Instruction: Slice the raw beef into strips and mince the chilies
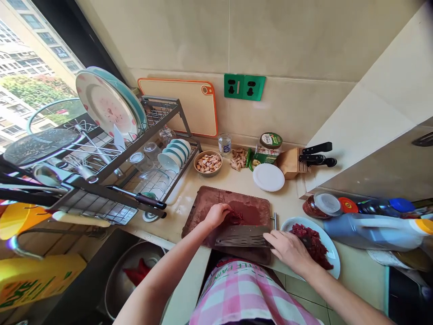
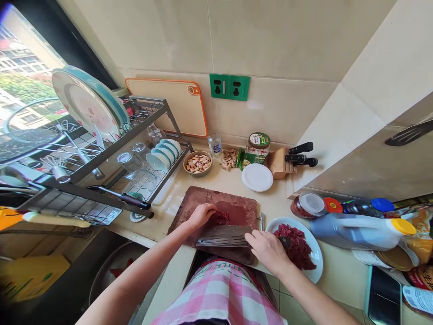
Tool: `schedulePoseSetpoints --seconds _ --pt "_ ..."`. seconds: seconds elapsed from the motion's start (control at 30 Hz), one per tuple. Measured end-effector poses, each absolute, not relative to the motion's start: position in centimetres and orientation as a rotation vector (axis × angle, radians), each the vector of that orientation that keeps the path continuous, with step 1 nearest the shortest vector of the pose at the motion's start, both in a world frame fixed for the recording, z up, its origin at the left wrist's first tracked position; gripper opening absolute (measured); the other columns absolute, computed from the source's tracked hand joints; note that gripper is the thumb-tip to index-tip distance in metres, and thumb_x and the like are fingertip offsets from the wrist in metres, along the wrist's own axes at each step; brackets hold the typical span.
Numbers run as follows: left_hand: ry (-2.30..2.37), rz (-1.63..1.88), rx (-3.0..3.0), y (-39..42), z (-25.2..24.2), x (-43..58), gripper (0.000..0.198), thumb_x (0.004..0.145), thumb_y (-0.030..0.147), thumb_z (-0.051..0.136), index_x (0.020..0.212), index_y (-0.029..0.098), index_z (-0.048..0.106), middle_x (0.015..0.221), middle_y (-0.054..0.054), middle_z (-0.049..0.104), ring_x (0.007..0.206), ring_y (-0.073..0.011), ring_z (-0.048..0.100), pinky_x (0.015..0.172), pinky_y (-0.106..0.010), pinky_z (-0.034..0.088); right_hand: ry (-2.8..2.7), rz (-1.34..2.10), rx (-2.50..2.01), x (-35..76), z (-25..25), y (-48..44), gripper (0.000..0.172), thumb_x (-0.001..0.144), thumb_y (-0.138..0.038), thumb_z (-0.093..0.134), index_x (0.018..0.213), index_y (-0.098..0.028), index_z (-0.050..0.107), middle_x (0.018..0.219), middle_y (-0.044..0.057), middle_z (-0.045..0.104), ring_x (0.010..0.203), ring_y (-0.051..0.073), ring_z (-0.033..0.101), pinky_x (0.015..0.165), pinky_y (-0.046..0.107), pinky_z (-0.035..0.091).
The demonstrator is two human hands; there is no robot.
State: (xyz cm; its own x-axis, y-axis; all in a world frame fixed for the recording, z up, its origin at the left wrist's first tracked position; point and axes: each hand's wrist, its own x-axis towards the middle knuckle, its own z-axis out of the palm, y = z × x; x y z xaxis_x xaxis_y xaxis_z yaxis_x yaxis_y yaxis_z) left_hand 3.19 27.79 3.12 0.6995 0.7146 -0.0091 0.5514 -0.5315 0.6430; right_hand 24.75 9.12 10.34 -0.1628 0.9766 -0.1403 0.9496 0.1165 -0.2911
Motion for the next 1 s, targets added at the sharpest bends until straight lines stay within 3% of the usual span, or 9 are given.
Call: schedulePoseSetpoints --seconds 0.07,0.17,0.3,0.47,0.63,0.87,1.0 --pt "0.956 0.369 2.259 28.6 3.1 2.4 0.018 0.078 0.015 0.05 0.084 0.02 0.065 0.084 -0.003 0.067 0.08 -0.0176 0.061 0.075 -0.029 0.047 -1.82 0.791 -2.056 24.4 9.0 7.1 0.014 0.08 -0.027 0.048 0.091 -0.024 0.057 0.078 0.002 0.06 0.064 0.014 0.054 0.06 0.026 0.04" --pt "1.037 0.458 2.228 29.4 2.6 0.5 0.018 0.079 0.016 0.049 0.088 0.019 0.064 0.087 -0.004 0.066 0.081 -0.0176 0.06 0.077 -0.03 0.047 -0.993 1.21 -2.032 23.6 6.5 4.5 0.027 0.078 -0.047 0.045 0.082 -0.021 0.052 0.06 -0.003 0.052 0.043 0.01 0.044 0.042 0.023 0.036" --pt "1.22 0.639 2.21 28.6 1.1 -1.9 0.025 0.083 0.015 0.041 0.1 0.016 0.059 0.097 -0.008 0.062 0.093 -0.0188 0.056 0.085 -0.035 0.046 -0.388 1.395 -1.863 22.7 3.7 2.8 0.034 0.071 -0.054 0.052 0.072 -0.022 0.042 0.057 -0.008 0.047 0.039 0.006 0.039 0.037 0.019 0.032" --pt "1.217 0.774 2.26 25.5 -0.9 -1.0 0.036 0.087 0.019 0.038 0.122 0.018 0.045 0.124 -0.011 0.048 0.12 -0.0217 0.041 0.102 -0.045 0.034 -0.39 1.429 -1.814 20.7 1.9 4.0 0.038 0.068 -0.057 0.054 0.07 -0.022 0.04 0.052 -0.01 0.046 0.036 0.005 0.038 0.035 0.018 0.033" --pt "1.121 0.719 2.178 23.5 -0.8 2.9 0.047 0.086 0.027 0.043 0.131 0.019 0.032 0.135 -0.012 0.037 0.127 -0.0241 0.032 0.105 -0.049 0.029 -0.467 1.485 -1.798 16.8 1.6 7.4 0.039 0.07 -0.059 0.049 0.075 -0.022 0.039 0.048 -0.012 0.043 0.032 0.005 0.038 0.03 0.017 0.032" --pt "1.202 0.884 2.06 23.0 -0.2 4.4 0.053 0.078 0.032 0.056 0.127 0.021 0.039 0.134 -0.012 0.035 0.125 -0.0276 0.034 0.103 -0.046 0.032 -0.556 1.554 -1.719 13.3 1.8 11.2 0.028 0.076 -0.049 0.047 0.079 -0.022 0.041 0.047 -0.011 0.045 0.031 0.005 0.041 0.029 0.015 0.036" --pt "1.199 0.974 2.067 21.8 1.3 6.7 0.044 0.078 0.032 0.058 0.119 0.022 0.049 0.133 -0.01 0.035 0.123 -0.0275 0.037 0.1 -0.044 0.037 -0.524 1.503 -1.664 14.6 2.7 10.0 0.026 0.077 -0.047 0.046 0.077 -0.021 0.041 0.048 -0.011 0.046 0.03 0.004 0.04 0.029 0.015 0.035"
